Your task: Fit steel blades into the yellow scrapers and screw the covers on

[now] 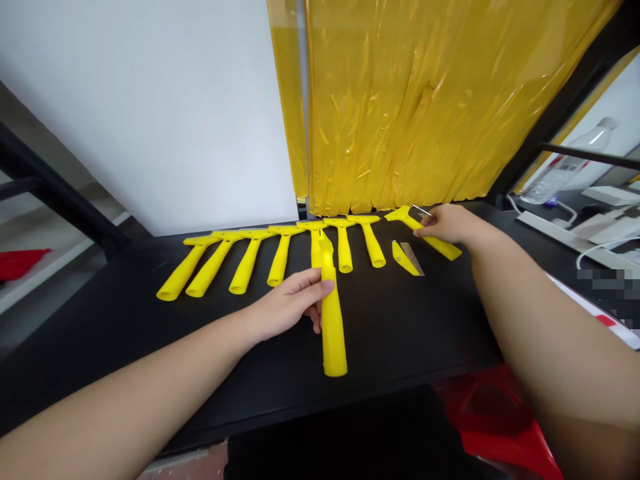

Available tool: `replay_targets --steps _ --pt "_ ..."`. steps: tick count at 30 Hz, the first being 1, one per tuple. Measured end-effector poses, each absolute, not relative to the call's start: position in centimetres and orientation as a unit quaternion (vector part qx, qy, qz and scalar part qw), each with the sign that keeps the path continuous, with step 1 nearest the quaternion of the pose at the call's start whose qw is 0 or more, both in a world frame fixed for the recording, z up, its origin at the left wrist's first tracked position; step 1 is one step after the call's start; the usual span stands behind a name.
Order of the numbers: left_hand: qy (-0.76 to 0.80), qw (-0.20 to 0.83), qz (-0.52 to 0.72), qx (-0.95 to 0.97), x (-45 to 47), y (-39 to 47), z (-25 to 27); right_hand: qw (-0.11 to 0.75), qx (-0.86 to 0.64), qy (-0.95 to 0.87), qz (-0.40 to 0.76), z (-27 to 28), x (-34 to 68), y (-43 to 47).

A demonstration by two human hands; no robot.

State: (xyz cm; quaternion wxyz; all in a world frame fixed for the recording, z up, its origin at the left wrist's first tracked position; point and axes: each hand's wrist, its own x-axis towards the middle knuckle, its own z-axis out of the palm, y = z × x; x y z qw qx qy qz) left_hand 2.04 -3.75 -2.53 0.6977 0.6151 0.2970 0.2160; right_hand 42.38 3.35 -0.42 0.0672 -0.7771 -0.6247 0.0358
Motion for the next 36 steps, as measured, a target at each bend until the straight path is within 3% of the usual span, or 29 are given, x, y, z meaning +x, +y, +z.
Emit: replay_targets --steps 15,23,26,28,32,36 --pt "0.301 0.696 0.214 0.615 2.1 -3.6 -2.5 0.105 -0.845 -0.524 0.003 -2.0 42.6 5.0" --pt "0.306 0.689 0.205 0.624 2.0 -3.7 -2.5 0.234 -0.836 -0.497 0.0 2.4 43.4 0.6" --pt "0.307 0.688 0.2 0.627 1.9 -3.7 -2.6 0.305 -0.779 -0.543 0.076 2.5 42.1 -0.8" --pt "0.309 0.688 0.198 0.626 1.9 -3.6 -2.5 0.26 -0.742 -0.608 0.115 1.7 40.6 -1.2" --pt "0.314 0.687 0.192 0.626 1.9 -3.4 -2.6 0.091 -0.713 -0.693 0.051 -0.1 36.9 -1.3" --pt "0.311 0.686 0.192 0.63 2.0 -3.3 -2.6 0.042 -0.712 -0.701 0.005 -1.1 34.6 -1.0"
